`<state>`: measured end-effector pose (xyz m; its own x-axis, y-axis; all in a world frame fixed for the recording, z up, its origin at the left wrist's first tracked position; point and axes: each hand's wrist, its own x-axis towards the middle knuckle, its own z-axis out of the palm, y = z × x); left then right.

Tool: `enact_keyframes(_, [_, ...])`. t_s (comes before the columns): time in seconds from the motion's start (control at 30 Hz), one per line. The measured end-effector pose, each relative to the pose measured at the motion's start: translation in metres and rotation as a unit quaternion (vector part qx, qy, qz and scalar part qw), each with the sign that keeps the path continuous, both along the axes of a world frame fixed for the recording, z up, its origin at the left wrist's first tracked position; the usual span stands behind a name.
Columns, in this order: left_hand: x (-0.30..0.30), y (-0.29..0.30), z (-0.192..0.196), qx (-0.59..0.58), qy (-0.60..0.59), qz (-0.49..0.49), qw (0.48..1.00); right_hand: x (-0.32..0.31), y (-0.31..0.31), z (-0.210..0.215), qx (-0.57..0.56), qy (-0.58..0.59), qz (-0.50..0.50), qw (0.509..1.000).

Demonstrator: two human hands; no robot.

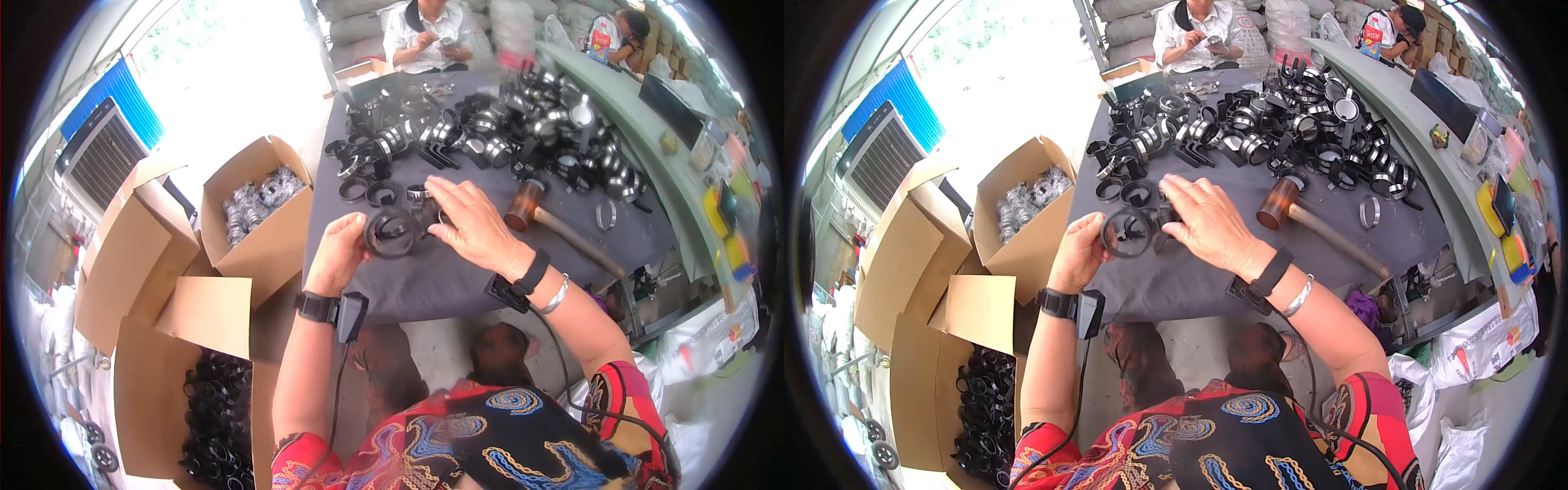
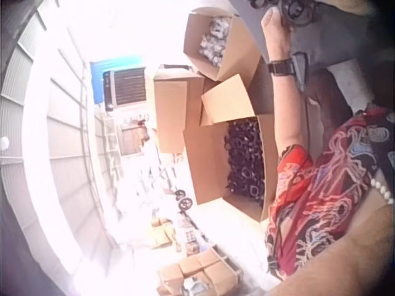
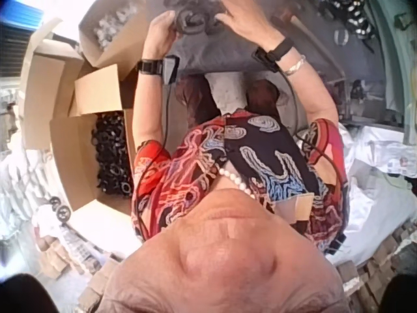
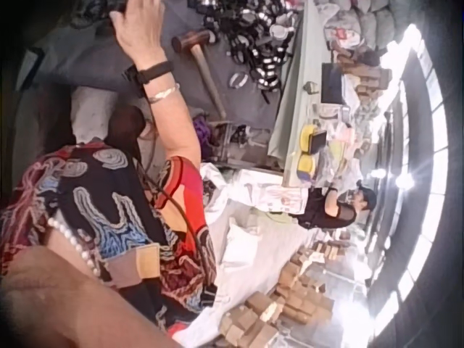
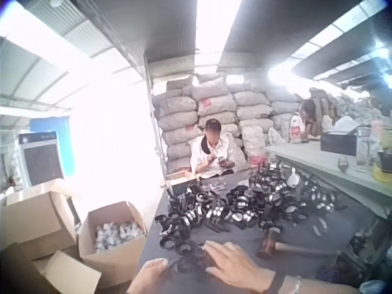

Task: Assembling black plastic circular components with metal rings using a rubber mallet.

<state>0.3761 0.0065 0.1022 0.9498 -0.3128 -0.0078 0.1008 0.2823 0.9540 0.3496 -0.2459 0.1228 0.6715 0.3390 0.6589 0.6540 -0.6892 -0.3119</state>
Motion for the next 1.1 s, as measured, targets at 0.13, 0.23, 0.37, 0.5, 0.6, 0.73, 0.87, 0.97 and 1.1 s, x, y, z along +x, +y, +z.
enact_keyframes(0.13, [-0.031,-0.011,0.003,0.048,-0.011,-0.108,0.993,-0.026,0.004,0.009,0.017,0.233,0.216,0.948])
enact_keyframes(0.23, [-0.051,-0.027,-0.003,0.041,-0.021,-0.063,0.997,-0.038,0.004,-0.004,0.122,0.371,0.224,0.893])
enact_keyframes(0.37, [-0.093,-0.051,-0.03,-0.047,-0.01,0.001,0.999,-0.061,-0.003,-0.009,0.41,0.504,0.147,0.746])
enact_keyframes(0.5, [-0.126,-0.087,-0.056,0.071,-0.099,-0.063,0.991,-0.078,-0.01,-0.036,0.538,0.473,0.114,0.689])
enact_keyframes(0.6, [-0.131,-0.106,-0.062,0.01,-0.093,-0.047,0.994,-0.088,-0.021,-0.034,0.53,0.474,0.073,0.699])
enact_keyframes(0.73, [-0.127,-0.078,-0.09,0.004,-0.032,0.018,0.999,-0.064,-0.123,-0.031,0.196,0.015,-0.305,0.932])
enact_keyframes(0.87, [-0.136,-0.058,-0.11,0.04,0.006,0.067,0.997,-0.052,-0.234,-0.037,0.001,0.04,-0.549,0.835])
enact_keyframes(0.97, [-0.137,-0.052,-0.122,0.062,0.029,0.09,0.994,-0.044,-0.268,-0.056,-0.024,0.162,-0.548,0.82])
enact_keyframes(1.1, [-0.141,-0.048,-0.126,0.035,0.047,0.135,0.989,-0.044,-0.255,-0.062,-0.072,0.123,-0.418,0.897])
